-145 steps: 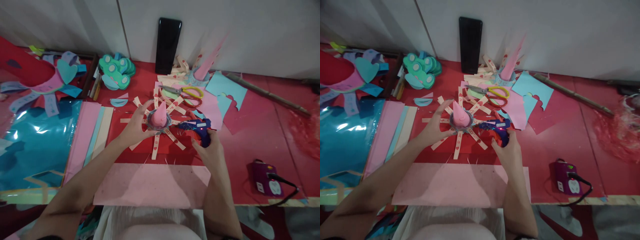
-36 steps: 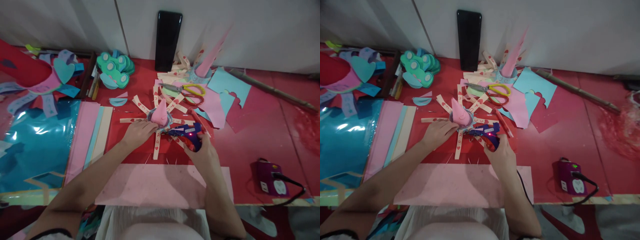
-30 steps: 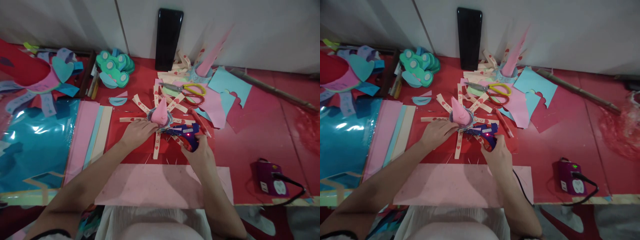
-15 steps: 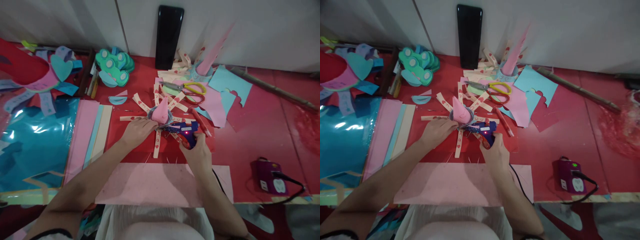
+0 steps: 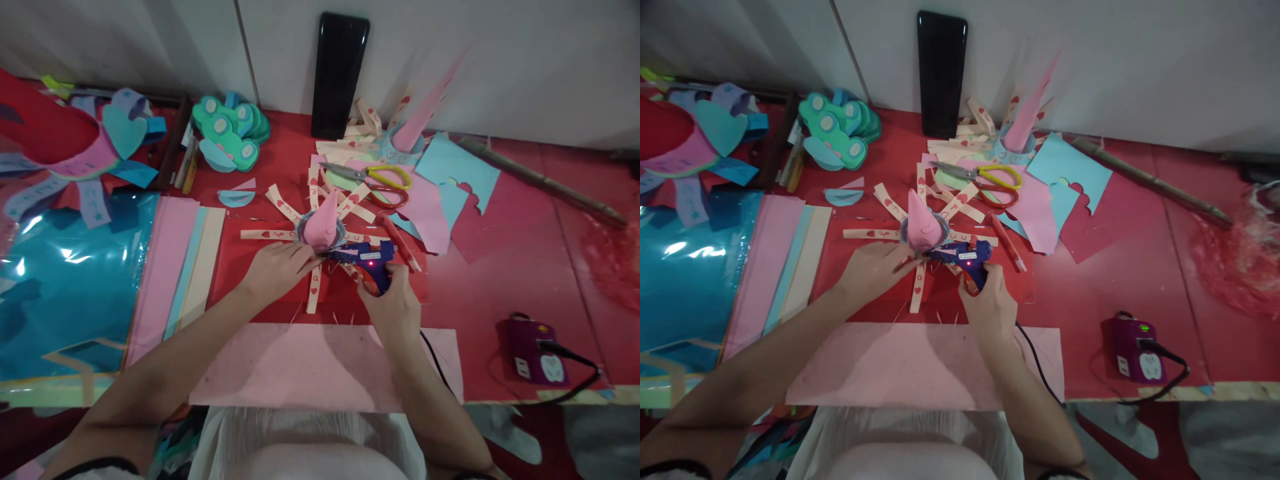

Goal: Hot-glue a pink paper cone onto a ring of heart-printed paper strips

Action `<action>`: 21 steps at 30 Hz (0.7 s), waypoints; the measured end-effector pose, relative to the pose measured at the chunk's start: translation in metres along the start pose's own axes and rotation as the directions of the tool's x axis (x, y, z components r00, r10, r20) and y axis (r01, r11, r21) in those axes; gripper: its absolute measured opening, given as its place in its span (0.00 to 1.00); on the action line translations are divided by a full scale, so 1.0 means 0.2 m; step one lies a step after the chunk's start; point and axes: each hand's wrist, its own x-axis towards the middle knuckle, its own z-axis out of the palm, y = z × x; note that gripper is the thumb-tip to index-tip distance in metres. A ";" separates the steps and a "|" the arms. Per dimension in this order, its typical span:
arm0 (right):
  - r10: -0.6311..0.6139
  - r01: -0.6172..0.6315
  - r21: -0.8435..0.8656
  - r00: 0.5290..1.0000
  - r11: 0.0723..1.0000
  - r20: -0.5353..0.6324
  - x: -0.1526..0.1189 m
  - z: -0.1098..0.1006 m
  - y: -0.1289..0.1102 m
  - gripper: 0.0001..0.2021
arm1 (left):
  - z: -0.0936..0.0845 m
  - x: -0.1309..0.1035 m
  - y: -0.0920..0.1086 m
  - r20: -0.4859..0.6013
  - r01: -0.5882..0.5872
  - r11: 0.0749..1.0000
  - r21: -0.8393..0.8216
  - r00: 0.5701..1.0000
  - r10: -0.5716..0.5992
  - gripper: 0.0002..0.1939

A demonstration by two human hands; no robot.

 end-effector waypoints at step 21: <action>-0.069 0.063 -0.066 0.993 0.996 -0.092 0.00 0.01 0.01 0.17 | -0.03 0.02 0.12 0.408 0.293 0.956 0.013 0.871 -0.273 0.14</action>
